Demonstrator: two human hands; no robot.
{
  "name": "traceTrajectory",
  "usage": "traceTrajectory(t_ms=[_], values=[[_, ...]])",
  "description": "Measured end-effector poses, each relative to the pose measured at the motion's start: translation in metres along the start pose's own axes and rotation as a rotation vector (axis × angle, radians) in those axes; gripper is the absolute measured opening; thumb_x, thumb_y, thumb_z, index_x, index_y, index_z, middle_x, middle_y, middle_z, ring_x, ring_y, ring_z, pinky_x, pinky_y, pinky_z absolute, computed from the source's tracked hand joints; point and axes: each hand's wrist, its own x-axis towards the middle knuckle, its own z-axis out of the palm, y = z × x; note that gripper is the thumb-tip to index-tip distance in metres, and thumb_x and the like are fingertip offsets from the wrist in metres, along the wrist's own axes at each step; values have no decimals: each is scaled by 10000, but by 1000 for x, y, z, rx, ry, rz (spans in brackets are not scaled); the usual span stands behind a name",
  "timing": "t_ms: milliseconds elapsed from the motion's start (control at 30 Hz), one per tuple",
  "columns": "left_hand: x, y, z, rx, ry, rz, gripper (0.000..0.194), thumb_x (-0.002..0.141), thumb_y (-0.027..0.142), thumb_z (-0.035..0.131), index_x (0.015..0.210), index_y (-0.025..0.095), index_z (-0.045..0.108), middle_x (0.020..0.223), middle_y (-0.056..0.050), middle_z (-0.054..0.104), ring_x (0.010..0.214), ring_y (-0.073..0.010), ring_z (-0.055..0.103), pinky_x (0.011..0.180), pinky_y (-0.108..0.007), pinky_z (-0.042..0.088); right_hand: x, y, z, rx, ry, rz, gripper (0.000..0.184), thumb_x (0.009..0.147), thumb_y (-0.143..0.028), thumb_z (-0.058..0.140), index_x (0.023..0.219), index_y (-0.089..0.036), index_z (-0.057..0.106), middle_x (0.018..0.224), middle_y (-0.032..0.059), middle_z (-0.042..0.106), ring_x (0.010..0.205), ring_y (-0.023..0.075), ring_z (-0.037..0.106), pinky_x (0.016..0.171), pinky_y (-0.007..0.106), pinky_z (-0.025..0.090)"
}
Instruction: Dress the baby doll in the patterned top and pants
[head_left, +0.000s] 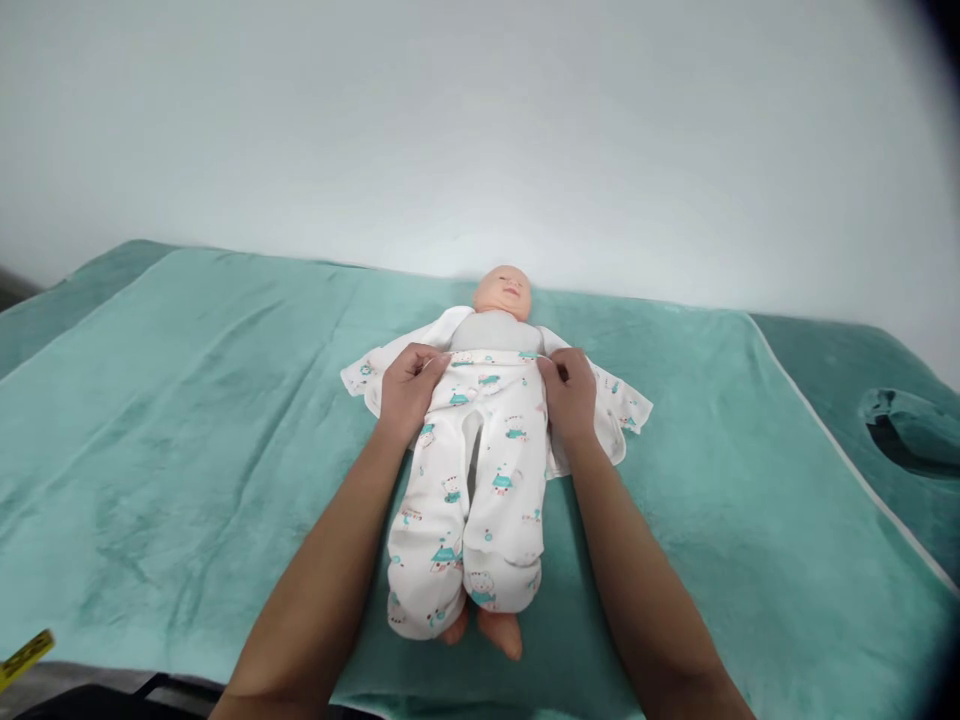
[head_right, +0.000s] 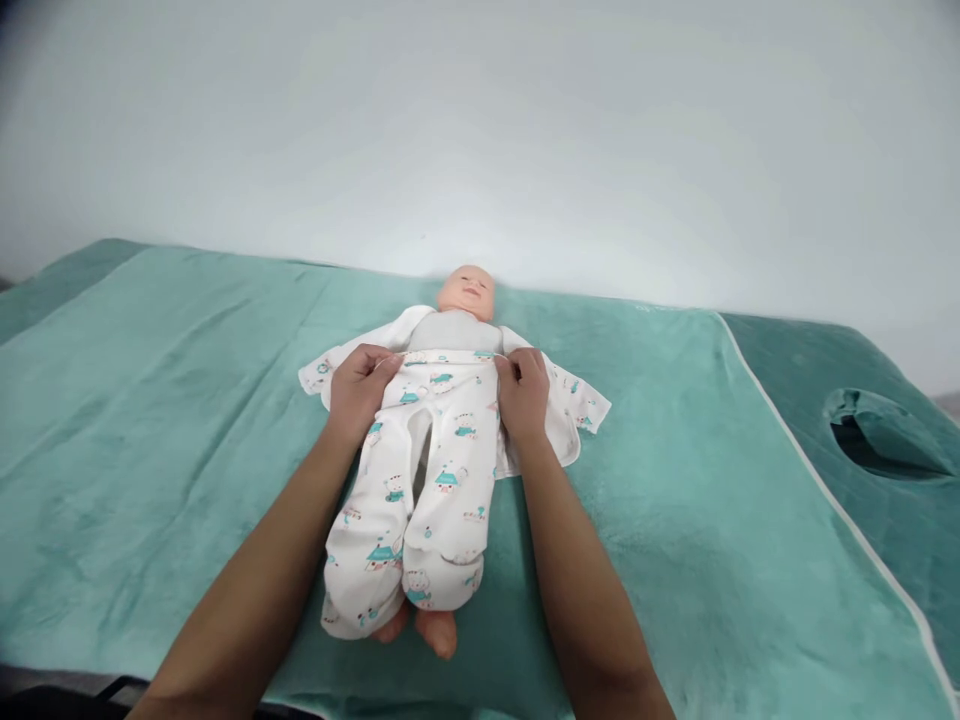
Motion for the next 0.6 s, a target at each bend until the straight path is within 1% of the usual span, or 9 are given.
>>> traceTrajectory(t_ms=[67, 100, 167, 267, 367, 433, 500, 567, 600], values=[[1, 2, 1, 58, -12, -22, 182, 819, 379, 688, 806, 201, 651, 726, 20, 579, 720, -140, 501, 676, -257, 384, -1, 2, 3, -78, 71, 23, 232, 922, -361, 550, 734, -238, 490, 796, 7, 534, 787, 189, 483, 750, 338, 401], [1, 4, 0, 62, -44, -50, 191, 823, 384, 677, 798, 200, 637, 714, 23, 559, 706, -138, 487, 662, -256, 378, -1, 3, 4, -101, 60, 34, 245, 923, -383, 549, 734, -237, 497, 781, 5, 543, 772, 189, 484, 737, 335, 395], [2, 12, -7, 44, -171, -121, 233, 827, 412, 664, 764, 195, 608, 682, 28, 515, 661, -131, 451, 616, -250, 360, -2, 3, 4, -129, -12, 60, 282, 922, -438, 554, 732, -232, 523, 750, 2, 570, 743, 185, 492, 714, 327, 382], [4, 23, -26, 20, -439, -213, 301, 804, 452, 687, 703, 187, 589, 651, 27, 499, 614, -124, 432, 559, -238, 339, 1, 6, -5, -152, -170, 118, 377, 912, -507, 555, 667, -223, 524, 659, -10, 574, 681, 173, 485, 664, 315, 354], [7, 25, -45, -38, -645, -271, 253, 757, 415, 743, 736, 181, 650, 723, -5, 600, 673, -149, 527, 592, -241, 413, 7, 7, -25, -85, -404, 195, 409, 902, -508, 548, 617, -220, 504, 589, -21, 552, 619, 158, 462, 605, 302, 332], [9, 22, -52, -102, -731, -278, 201, 715, 353, 777, 777, 182, 689, 794, -30, 657, 750, -184, 593, 664, -274, 482, 11, 5, -37, 21, -575, 245, 342, 884, -462, 565, 647, -218, 531, 612, -25, 566, 614, 153, 475, 588, 290, 346], [12, 18, -54, -142, -792, -264, 178, 666, 286, 802, 775, 184, 705, 821, -43, 680, 798, -214, 627, 717, -311, 521, 13, 0, -45, 128, -700, 293, 228, 841, -398, 605, 708, -218, 565, 656, -30, 574, 626, 151, 485, 578, 279, 363], [13, 17, -52, -133, -837, -244, 167, 634, 232, 811, 760, 184, 713, 841, -49, 692, 837, -234, 645, 759, -334, 539, 12, -3, -46, 211, -750, 333, 149, 768, -332, 664, 747, -222, 567, 688, -40, 564, 641, 145, 474, 577, 268, 372], [13, 17, -52, -121, -851, -238, 166, 630, 214, 809, 767, 186, 719, 856, -51, 698, 860, -242, 652, 784, -341, 543, 12, -4, -45, 252, -756, 348, 158, 734, -310, 690, 762, -224, 560, 705, -45, 563, 653, 142, 469, 585, 264, 380]])
